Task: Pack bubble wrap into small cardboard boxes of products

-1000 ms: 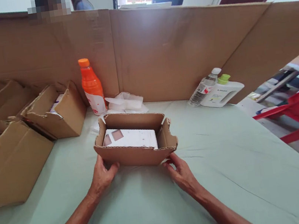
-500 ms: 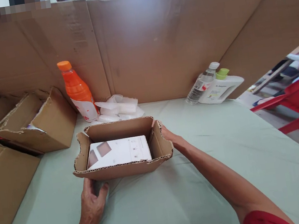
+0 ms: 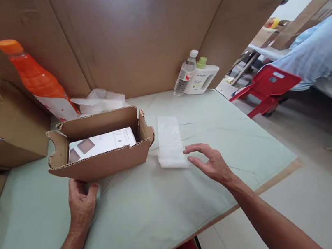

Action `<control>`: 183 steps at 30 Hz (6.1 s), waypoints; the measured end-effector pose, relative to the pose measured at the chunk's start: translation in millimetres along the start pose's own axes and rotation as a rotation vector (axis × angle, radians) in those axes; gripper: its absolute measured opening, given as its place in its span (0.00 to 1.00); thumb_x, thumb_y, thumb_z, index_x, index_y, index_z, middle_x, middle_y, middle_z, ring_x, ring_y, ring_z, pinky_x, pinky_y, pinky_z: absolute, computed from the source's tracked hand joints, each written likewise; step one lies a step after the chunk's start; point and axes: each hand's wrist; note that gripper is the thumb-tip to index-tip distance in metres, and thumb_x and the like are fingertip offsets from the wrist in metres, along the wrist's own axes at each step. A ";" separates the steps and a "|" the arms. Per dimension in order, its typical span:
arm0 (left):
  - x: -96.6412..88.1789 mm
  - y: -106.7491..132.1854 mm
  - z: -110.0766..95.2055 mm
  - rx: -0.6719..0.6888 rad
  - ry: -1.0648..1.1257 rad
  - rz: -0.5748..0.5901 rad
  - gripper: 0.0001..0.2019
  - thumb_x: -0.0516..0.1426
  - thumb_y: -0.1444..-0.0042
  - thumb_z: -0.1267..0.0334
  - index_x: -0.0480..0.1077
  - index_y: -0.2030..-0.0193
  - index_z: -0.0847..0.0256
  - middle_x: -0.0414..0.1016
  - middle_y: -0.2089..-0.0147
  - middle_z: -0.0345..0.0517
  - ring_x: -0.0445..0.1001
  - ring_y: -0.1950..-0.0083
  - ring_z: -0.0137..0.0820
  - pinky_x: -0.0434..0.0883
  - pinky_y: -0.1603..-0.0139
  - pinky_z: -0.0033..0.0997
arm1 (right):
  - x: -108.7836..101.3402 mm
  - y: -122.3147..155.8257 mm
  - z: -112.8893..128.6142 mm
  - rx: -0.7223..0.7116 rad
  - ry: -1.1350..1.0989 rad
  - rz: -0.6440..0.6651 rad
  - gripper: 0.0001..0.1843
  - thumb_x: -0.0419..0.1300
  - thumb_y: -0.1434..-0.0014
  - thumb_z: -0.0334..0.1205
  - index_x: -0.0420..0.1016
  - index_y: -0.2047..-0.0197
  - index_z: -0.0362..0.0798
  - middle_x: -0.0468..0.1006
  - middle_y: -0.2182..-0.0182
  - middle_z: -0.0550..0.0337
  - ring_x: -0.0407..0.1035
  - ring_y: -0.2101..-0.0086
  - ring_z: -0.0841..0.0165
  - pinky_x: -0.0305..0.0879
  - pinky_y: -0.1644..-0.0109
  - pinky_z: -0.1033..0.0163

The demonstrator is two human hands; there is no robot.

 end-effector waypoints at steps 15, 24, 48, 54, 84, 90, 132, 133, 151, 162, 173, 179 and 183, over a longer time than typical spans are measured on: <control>15.9 -24.5 -27.6 0.077 -0.005 0.078 0.24 0.62 0.49 0.56 0.67 0.46 0.60 0.74 0.55 0.45 0.76 0.57 0.35 0.75 0.55 0.35 | 93.2 -112.0 32.3 0.064 -0.199 0.385 0.27 0.65 0.45 0.52 0.73 0.46 0.47 0.81 0.55 0.50 0.74 0.63 0.60 0.73 0.60 0.54; 35.2 -91.6 -17.9 0.069 0.011 0.111 0.32 0.60 0.50 0.61 0.62 0.37 0.62 0.75 0.46 0.53 0.76 0.45 0.39 0.73 0.41 0.44 | 98.4 -165.7 21.2 0.101 -0.254 0.322 0.28 0.63 0.41 0.45 0.72 0.39 0.46 0.79 0.44 0.46 0.75 0.49 0.55 0.75 0.52 0.53; 34.6 -56.9 -60.0 0.124 -0.020 0.042 0.40 0.62 0.50 0.64 0.56 0.29 0.59 0.63 0.31 0.62 0.67 0.32 0.50 0.75 0.41 0.50 | 115.6 -149.8 48.2 0.065 -0.258 0.205 0.28 0.59 0.39 0.45 0.69 0.37 0.46 0.79 0.45 0.45 0.78 0.54 0.58 0.76 0.50 0.50; 31.9 -66.8 -42.2 0.069 -0.024 0.053 0.43 0.62 0.50 0.63 0.52 0.27 0.61 0.61 0.30 0.65 0.68 0.32 0.50 0.73 0.38 0.51 | 106.6 -155.0 27.9 0.045 -0.240 0.185 0.26 0.57 0.37 0.43 0.70 0.36 0.47 0.79 0.43 0.47 0.77 0.51 0.61 0.75 0.47 0.53; -3.3 160.5 -14.8 0.572 -0.311 0.506 0.19 0.52 0.52 0.76 0.77 0.56 0.58 0.81 0.56 0.49 0.79 0.53 0.39 0.75 0.47 0.42 | 55.4 94.6 98.6 -0.158 -0.249 0.354 0.20 0.57 0.33 0.50 0.75 0.41 0.53 0.79 0.43 0.53 0.73 0.43 0.58 0.67 0.38 0.50; -5.3 174.9 -15.3 0.579 -0.297 0.513 0.18 0.53 0.51 0.75 0.77 0.57 0.58 0.82 0.59 0.48 0.79 0.56 0.38 0.75 0.50 0.40 | 73.1 52.3 75.7 -0.069 0.107 0.245 0.25 0.54 0.32 0.45 0.69 0.34 0.49 0.70 0.34 0.44 0.63 0.34 0.51 0.58 0.32 0.39; 13.6 128.0 -34.1 0.512 -0.548 0.422 0.19 0.54 0.37 0.71 0.68 0.39 0.64 0.82 0.55 0.49 0.79 0.59 0.36 0.74 0.56 0.37 | 87.0 74.4 98.2 -0.342 0.015 0.103 0.14 0.58 0.32 0.35 0.75 0.44 0.50 0.80 0.47 0.48 0.75 0.49 0.58 0.69 0.49 0.52; 16.3 124.0 -33.5 0.507 -0.580 0.413 0.19 0.54 0.37 0.70 0.69 0.39 0.64 0.82 0.55 0.50 0.79 0.58 0.37 0.74 0.56 0.38 | 86.3 73.8 98.8 -0.381 0.051 0.120 0.14 0.59 0.32 0.35 0.75 0.45 0.50 0.80 0.47 0.49 0.74 0.49 0.58 0.68 0.49 0.51; 12.1 111.7 -34.4 0.550 -0.605 0.337 0.18 0.55 0.34 0.65 0.67 0.39 0.63 0.78 0.48 0.55 0.76 0.49 0.43 0.72 0.48 0.44 | 90.7 63.5 97.5 -0.470 0.173 0.245 0.15 0.61 0.34 0.37 0.74 0.44 0.47 0.78 0.44 0.44 0.71 0.47 0.53 0.66 0.46 0.47; 0.2 123.7 -37.9 0.496 -0.521 0.417 0.22 0.56 0.35 0.67 0.63 0.35 0.60 0.79 0.58 0.47 0.76 0.57 0.38 0.72 0.52 0.41 | 88.5 63.0 99.0 -0.357 0.025 0.277 0.16 0.56 0.29 0.38 0.71 0.40 0.49 0.80 0.47 0.47 0.74 0.50 0.58 0.70 0.50 0.52; 2.3 122.3 -34.2 -0.108 0.052 0.317 0.32 0.55 0.36 0.60 0.50 0.28 0.59 0.72 0.38 0.61 0.79 0.47 0.37 0.78 0.52 0.39 | 111.8 50.6 103.9 -0.226 -0.018 0.316 0.17 0.56 0.31 0.36 0.74 0.41 0.51 0.83 0.50 0.50 0.77 0.53 0.58 0.72 0.50 0.52; 10.2 131.7 -47.5 -0.180 0.103 0.373 0.35 0.53 0.38 0.67 0.47 0.26 0.64 0.76 0.57 0.46 0.77 0.58 0.30 0.77 0.53 0.34 | 96.9 53.8 105.9 -0.114 -0.273 0.387 0.21 0.62 0.34 0.45 0.73 0.40 0.53 0.78 0.42 0.50 0.73 0.43 0.56 0.70 0.40 0.48; 15.7 131.4 -61.2 -0.024 -0.015 0.458 0.37 0.55 0.41 0.68 0.48 0.25 0.61 0.75 0.58 0.42 0.76 0.58 0.29 0.75 0.59 0.27 | 83.6 44.0 102.1 -0.067 -0.345 0.467 0.40 0.69 0.41 0.52 0.63 0.30 0.51 0.75 0.39 0.45 0.73 0.42 0.54 0.70 0.40 0.47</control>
Point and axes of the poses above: each hand's wrist, its own y-axis away from the middle knuckle, its own x-axis out of the palm, z = x × y
